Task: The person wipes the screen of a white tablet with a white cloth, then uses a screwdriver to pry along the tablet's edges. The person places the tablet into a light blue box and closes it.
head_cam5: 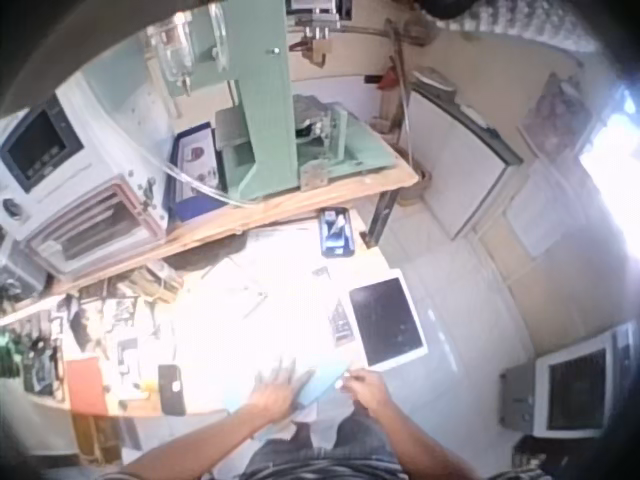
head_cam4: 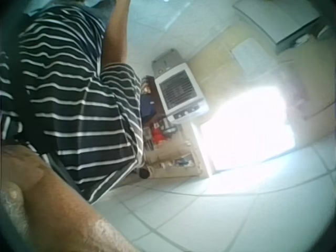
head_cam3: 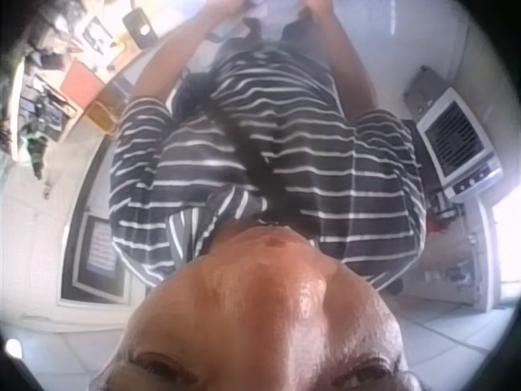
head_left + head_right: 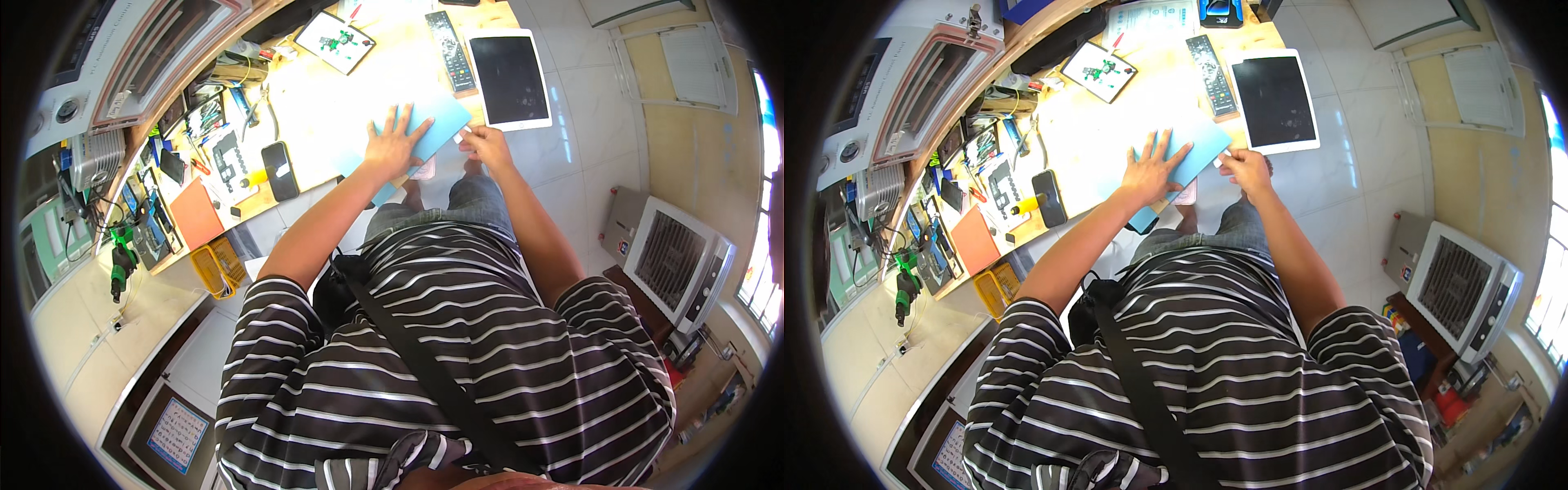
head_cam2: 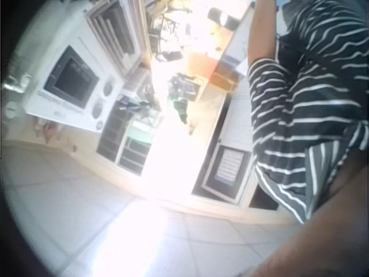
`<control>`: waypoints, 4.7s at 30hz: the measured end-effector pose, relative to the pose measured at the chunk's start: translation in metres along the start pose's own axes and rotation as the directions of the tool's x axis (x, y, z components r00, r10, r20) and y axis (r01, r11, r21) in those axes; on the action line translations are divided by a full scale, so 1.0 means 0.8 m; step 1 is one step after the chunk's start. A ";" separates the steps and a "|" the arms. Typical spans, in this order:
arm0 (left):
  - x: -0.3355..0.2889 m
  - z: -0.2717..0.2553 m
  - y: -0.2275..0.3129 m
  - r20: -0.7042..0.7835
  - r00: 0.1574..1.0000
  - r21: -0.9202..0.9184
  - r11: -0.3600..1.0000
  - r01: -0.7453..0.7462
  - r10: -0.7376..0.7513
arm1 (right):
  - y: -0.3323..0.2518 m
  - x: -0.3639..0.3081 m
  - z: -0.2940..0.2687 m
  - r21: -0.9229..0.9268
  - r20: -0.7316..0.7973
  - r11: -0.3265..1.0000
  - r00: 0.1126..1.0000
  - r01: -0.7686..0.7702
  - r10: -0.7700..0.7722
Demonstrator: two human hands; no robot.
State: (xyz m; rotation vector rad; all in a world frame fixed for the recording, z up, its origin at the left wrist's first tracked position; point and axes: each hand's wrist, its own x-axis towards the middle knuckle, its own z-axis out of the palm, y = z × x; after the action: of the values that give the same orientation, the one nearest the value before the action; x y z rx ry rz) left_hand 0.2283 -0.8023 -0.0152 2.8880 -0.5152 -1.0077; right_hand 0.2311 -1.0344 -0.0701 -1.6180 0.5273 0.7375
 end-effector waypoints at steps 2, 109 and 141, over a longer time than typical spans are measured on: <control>0.000 0.000 -0.002 -0.007 1.000 -0.001 1.000 -0.004 0.004 | 0.000 0.004 0.002 -0.015 0.008 1.000 1.000 -0.006 0.006; -0.069 0.002 -0.054 -0.137 0.867 -0.823 -0.433 -0.368 -0.479 | -0.211 -0.015 0.039 0.016 -0.244 0.850 0.826 0.527 -0.508; -0.122 -0.154 -0.059 -0.426 0.905 -0.894 0.162 -0.418 -0.014 | -0.260 -0.135 0.020 -0.250 0.497 0.700 0.709 0.669 -0.500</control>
State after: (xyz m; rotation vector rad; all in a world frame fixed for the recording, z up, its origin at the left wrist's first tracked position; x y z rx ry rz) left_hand 0.2462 -0.7350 0.1334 1.6006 -0.0920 -0.4151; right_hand 0.2989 -0.9889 0.1498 -1.8168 -0.4964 0.6632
